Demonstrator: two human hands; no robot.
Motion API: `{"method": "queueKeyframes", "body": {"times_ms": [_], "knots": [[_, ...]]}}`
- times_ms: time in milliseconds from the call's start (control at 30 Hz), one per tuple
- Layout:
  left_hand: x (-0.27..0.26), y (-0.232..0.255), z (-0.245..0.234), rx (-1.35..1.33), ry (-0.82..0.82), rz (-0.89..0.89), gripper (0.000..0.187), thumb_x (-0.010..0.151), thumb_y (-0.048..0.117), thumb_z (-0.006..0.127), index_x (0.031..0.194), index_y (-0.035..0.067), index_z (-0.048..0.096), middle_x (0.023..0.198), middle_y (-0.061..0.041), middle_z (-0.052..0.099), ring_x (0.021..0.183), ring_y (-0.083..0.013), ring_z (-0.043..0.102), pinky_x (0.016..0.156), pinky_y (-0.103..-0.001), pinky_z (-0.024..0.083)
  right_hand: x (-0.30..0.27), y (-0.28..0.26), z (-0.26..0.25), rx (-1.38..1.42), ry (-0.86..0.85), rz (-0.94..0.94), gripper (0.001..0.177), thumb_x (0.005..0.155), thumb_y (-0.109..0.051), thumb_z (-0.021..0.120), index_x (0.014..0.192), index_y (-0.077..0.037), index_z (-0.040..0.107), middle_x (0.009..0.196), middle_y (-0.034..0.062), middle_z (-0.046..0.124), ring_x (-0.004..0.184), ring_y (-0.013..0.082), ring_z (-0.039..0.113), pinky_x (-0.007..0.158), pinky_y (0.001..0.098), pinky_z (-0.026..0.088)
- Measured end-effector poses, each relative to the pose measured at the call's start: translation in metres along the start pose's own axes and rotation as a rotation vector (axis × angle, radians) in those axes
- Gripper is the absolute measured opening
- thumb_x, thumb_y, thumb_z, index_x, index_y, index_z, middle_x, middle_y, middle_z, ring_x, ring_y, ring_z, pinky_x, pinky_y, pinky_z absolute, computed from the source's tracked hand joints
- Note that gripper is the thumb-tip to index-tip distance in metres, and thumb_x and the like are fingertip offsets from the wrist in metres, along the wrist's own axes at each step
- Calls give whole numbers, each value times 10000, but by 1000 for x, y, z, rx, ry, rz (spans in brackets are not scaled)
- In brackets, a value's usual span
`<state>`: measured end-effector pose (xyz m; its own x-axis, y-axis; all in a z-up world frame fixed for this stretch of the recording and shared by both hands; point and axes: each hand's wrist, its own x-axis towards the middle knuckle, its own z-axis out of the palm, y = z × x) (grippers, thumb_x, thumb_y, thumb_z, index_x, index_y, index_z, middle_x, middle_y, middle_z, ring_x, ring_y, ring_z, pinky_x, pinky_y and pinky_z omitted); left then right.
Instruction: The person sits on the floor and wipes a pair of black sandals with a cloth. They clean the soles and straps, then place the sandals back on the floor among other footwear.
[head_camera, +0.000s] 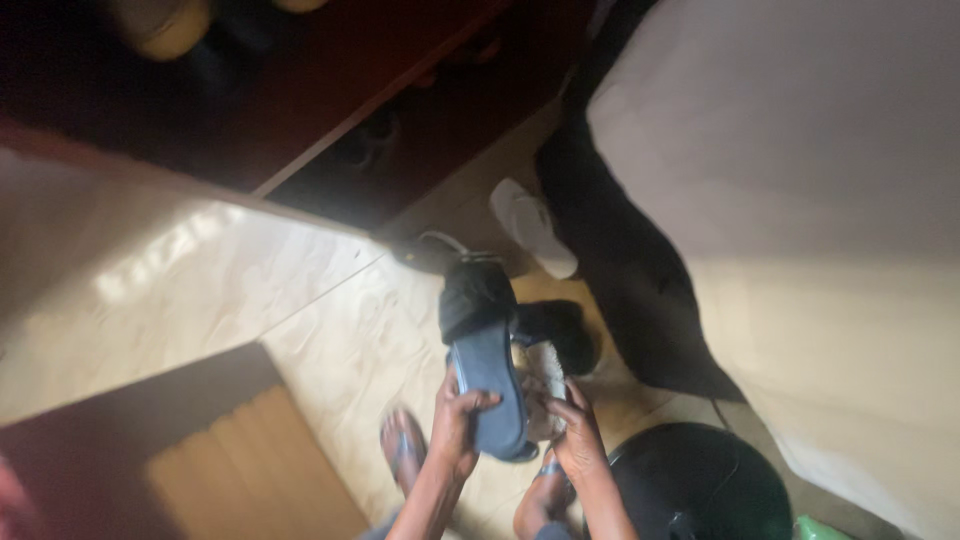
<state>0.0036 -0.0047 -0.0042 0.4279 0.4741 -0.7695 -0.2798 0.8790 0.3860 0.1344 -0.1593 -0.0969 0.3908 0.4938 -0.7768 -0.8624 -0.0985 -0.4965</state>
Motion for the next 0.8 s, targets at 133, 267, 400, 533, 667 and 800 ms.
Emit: {"method": "queueKeyframes", "body": {"times_ms": [133, 267, 400, 533, 667, 800], "knots": [[26, -15, 0, -82, -108, -253, 666, 644, -119, 564, 1291, 34, 548, 1054, -181, 709, 863, -274, 729, 773, -395, 628, 6, -23, -32, -105, 8, -27, 538, 770, -28, 732, 1293, 14, 613, 1104, 141, 709, 991, 261, 686, 854, 398, 536], [43, 25, 4, -121, -253, -314, 692, 616, -128, 495, 1295, -3, 455, 1076, -246, 716, 930, -360, 769, 797, -456, 663, 28, -63, -22, -366, 119, 6, 706, 661, -25, 745, 1348, -45, 582, 1112, 110, 725, 1007, 236, 725, 884, 383, 576], [58, 69, 7, 63, -251, -149, 671, 687, -87, 478, 1343, 47, 422, 1033, -265, 705, 836, -337, 742, 720, -443, 660, 40, -78, 2, -475, 99, -13, 830, 669, -19, 789, 1439, -4, 480, 1213, 214, 723, 1094, 273, 697, 965, 392, 517], [60, 116, -1, 195, -197, -114, 482, 908, 237, 510, 1366, 95, 458, 963, -237, 686, 737, -302, 708, 630, -406, 628, 52, -85, 33, -671, -32, -60, 822, 672, -42, 798, 1437, 52, 512, 1260, 225, 728, 1122, 257, 717, 978, 381, 521], [41, 123, -22, 210, -100, -28, 661, 951, 593, 356, 1394, 125, 506, 939, -170, 730, 746, -255, 734, 622, -360, 602, 88, -103, 50, -718, 34, 29, 802, 701, -89, 788, 1439, -53, 477, 1202, 234, 724, 1020, 316, 732, 871, 477, 603], [53, 118, -43, 245, -203, 88, 849, 935, 712, 179, 1346, 83, 576, 982, -175, 763, 783, -265, 766, 681, -360, 634, 122, -111, 55, -850, -140, -141, 690, 679, -71, 786, 1334, 64, 618, 1129, 249, 772, 989, 314, 758, 865, 413, 604]]}}
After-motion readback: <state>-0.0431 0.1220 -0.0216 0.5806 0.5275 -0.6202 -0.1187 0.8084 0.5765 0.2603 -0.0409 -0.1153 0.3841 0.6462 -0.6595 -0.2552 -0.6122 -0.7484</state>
